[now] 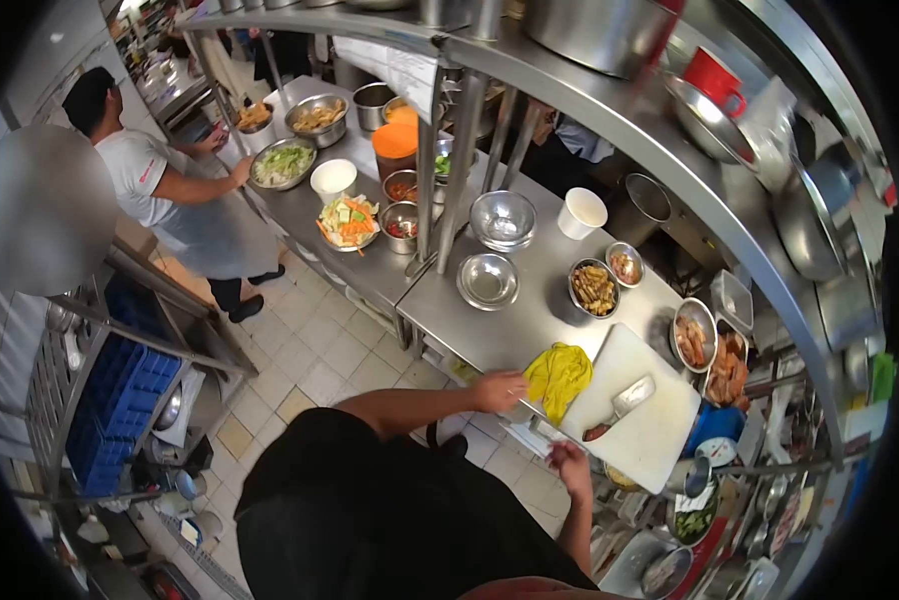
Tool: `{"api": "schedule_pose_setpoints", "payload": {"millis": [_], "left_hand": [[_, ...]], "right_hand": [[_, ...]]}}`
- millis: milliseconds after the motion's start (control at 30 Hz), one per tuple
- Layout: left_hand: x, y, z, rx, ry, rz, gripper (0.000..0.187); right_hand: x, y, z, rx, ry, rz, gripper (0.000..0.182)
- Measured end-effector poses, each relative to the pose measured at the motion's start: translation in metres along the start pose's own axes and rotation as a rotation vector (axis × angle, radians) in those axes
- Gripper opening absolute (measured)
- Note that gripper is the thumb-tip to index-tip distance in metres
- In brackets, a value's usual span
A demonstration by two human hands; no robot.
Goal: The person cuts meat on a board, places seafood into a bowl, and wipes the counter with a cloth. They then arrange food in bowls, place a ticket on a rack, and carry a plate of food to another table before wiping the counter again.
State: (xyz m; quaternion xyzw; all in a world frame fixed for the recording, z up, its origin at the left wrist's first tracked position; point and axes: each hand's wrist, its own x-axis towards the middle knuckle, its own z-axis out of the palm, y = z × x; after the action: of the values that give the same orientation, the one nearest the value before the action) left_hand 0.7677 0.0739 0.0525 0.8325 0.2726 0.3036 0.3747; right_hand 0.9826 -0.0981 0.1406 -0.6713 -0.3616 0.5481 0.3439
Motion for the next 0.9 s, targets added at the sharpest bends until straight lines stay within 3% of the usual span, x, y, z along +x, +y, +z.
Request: {"api": "schedule_pose_setpoints", "payload": {"millis": [67,100,133,200,233,267,333,400,500,633,700,767,800,900], "left_hand": [[-0.044,-0.022,-0.064,0.307,-0.158,-0.018,0.018],[-0.071,-0.035,-0.093,0.225,-0.017,-0.189,0.019],[-0.102,-0.069,-0.122,0.270,0.073,-0.190,0.023],[-0.147,-0.096,-0.216,0.357,0.309,-0.462,0.024],[-0.161,-0.113,-0.263,0.286,0.621,-0.737,0.023],[-0.167,-0.138,-0.322,0.270,0.925,-0.598,0.025],[-0.157,-0.147,-0.451,0.510,1.086,-0.753,0.024],[-0.130,-0.179,-0.549,0.484,1.113,-0.711,0.024],[-0.087,-0.285,-0.673,0.577,0.957,-0.652,0.028],[-0.041,-0.380,-0.758,0.590,0.760,-0.893,0.039],[-0.025,-0.393,-0.782,0.598,0.673,-0.998,0.046],[-0.016,-0.406,-0.795,0.597,0.625,-1.024,0.047],[-0.014,-0.413,-0.800,0.602,0.594,-1.040,0.048],[-0.004,-0.434,-0.808,0.590,0.610,-1.065,0.043]], "right_hand": [[0.030,-0.042,0.009,0.060,0.000,-0.005,0.014],[0.048,-0.056,0.019,0.119,-0.020,0.027,0.015],[0.063,-0.065,0.034,0.079,-0.077,0.020,0.018],[0.091,-0.068,0.073,-0.085,-0.256,-0.018,0.020],[0.108,-0.067,0.096,-0.161,-0.335,-0.043,0.021],[0.124,-0.061,0.117,-0.286,-0.406,-0.083,0.022],[0.153,-0.063,0.167,-0.386,-0.538,0.045,0.024],[0.184,-0.057,0.237,-0.415,-0.676,0.160,0.027],[0.238,-0.049,0.373,-0.319,-0.805,0.261,0.029],[0.343,-0.028,0.542,0.103,-0.482,0.452,0.041],[0.400,0.003,0.592,0.272,-0.103,0.553,0.042],[0.467,0.122,0.602,0.540,-0.031,0.352,0.039],[0.470,0.127,0.601,0.523,-0.122,0.092,0.031],[0.499,0.075,0.611,0.634,0.165,0.386,0.030]]}}
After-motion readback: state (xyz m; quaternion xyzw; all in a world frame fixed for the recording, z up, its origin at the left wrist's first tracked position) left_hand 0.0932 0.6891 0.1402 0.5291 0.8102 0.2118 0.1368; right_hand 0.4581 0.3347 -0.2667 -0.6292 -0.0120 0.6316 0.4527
